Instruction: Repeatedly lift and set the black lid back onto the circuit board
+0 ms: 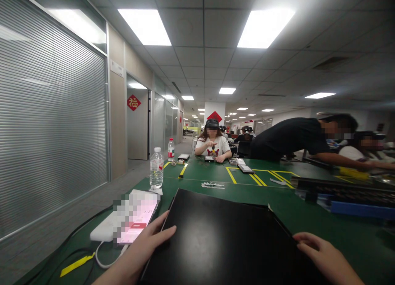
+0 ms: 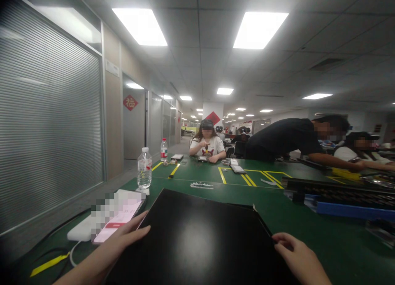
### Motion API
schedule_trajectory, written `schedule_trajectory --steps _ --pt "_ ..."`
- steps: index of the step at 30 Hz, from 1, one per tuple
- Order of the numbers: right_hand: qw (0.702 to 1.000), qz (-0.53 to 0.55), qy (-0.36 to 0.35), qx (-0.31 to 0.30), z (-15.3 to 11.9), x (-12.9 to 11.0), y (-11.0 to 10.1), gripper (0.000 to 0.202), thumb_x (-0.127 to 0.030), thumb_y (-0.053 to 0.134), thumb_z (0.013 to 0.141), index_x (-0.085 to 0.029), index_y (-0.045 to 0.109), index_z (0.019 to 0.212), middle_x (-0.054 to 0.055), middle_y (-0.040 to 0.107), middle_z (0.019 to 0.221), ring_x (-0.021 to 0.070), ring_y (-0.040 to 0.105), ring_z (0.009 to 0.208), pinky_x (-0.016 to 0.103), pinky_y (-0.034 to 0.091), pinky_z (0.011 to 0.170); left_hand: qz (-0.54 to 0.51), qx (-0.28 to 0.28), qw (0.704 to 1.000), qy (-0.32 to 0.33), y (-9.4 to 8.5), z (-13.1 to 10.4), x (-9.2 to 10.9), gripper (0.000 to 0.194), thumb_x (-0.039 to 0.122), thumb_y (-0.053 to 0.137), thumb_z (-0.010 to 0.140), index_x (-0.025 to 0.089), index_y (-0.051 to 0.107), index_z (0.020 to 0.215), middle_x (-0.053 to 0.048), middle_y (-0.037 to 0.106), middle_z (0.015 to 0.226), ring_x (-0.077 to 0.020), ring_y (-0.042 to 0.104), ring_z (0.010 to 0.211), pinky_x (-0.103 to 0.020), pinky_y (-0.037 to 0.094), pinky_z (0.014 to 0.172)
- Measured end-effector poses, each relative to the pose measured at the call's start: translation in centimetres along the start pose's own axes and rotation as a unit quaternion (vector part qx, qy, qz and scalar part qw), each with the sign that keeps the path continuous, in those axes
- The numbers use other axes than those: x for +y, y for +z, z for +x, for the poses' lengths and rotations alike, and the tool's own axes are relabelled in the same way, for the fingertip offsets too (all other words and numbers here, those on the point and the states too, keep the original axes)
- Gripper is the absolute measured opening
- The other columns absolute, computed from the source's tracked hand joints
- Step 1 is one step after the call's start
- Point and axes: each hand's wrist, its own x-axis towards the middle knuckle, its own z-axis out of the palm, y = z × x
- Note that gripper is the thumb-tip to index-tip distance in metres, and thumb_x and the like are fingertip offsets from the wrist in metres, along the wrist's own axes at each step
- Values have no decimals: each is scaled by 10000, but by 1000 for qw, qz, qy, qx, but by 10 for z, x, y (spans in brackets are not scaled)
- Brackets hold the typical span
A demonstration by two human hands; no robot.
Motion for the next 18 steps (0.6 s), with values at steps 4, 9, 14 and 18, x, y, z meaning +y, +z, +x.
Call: schedule_trajectory --steps 4,9,14,18 --pt "1000 6 -3 12 -3 -6 -1 482 -600 553 534 -330 820 832 51 842 863 383 767 920 454 540 820 -4 -2 1000 0 -1 -2 4 1188 436 1003 652 229 428 1671 -161 828 1316 -390 810 1161 -501 625 1058" --pt "1000 11 -3 16 -5 -7 0 554 -609 536 543 -307 801 924 52 817 821 375 763 868 457 545 793 10 -39 999 27 0 -5 10 1024 380 964 690 250 536 1611 -140 772 1434 -423 717 1331 -572 520 1202" --pt "997 60 16 52 0 -1 2 695 -704 540 611 -280 756 1118 65 818 815 388 772 853 474 571 786 26 -44 995 80 6 -13 11 904 410 897 767 281 561 1596 -83 536 1698 -398 429 1604 -563 331 1342" --pt "993 79 16 88 4 1 3 519 -683 551 630 -307 786 900 109 851 980 414 771 1039 493 605 881 52 -51 992 100 8 -15 8 961 479 869 787 305 480 1648 -45 438 1762 -391 358 1641 -545 341 1342"
